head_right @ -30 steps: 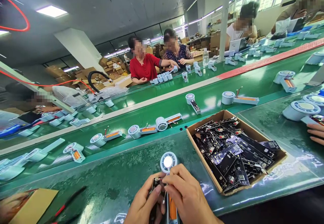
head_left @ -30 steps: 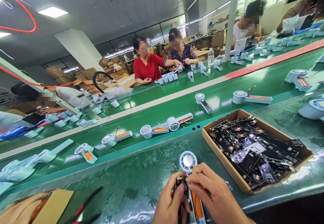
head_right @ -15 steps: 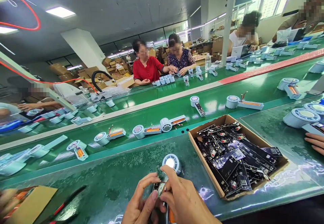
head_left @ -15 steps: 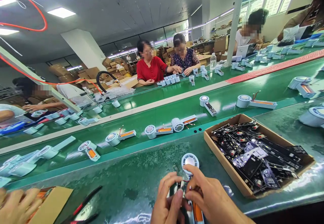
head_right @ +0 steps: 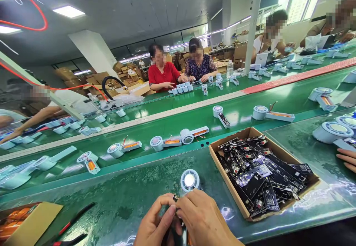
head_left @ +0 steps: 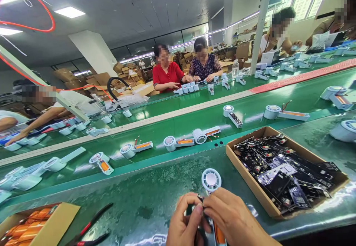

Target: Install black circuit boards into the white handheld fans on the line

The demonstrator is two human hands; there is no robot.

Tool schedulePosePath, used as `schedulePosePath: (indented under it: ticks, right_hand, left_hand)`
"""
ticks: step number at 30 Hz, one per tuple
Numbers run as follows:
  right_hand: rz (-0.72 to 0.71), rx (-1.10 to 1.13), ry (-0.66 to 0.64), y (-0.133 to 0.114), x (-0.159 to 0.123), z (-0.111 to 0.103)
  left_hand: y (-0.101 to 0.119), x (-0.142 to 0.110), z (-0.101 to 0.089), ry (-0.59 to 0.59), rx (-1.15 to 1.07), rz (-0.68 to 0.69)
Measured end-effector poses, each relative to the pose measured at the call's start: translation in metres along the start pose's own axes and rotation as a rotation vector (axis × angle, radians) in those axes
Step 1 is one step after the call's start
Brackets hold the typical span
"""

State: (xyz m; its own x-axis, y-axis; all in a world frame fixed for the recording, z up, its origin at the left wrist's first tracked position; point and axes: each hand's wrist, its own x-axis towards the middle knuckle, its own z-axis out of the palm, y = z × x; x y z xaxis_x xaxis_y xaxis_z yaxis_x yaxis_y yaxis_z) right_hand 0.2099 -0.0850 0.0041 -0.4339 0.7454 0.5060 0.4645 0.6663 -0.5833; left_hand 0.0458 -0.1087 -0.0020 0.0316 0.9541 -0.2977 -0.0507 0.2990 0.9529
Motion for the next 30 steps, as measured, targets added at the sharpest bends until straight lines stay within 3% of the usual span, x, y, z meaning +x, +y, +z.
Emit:
schedulePosePath:
  ticks: [5, 17, 20, 24, 30]
  right_hand:
    - [0.021, 0.058, 0.068, 0.0, -0.004, 0.004]
    - [0.037, 0.051, 0.169, 0.005, -0.003, 0.006]
    - [0.036, 0.016, 0.145, 0.008, -0.003, 0.005]
    - [0.025, -0.076, 0.083, 0.011, -0.002, 0.003]
    - [-0.042, -0.21, 0.009, 0.011, 0.0, 0.001]
  left_hand:
    - [-0.003, 0.0, 0.001, -0.019, -0.084, -0.038]
    - [-0.006, -0.002, 0.001, 0.02, -0.034, -0.015]
    - [-0.008, -0.002, 0.003, 0.031, -0.063, -0.024]
    - [-0.008, -0.002, 0.007, 0.132, -0.154, 0.024]
    - [-0.009, -0.003, 0.01, 0.094, -0.095, -0.026]
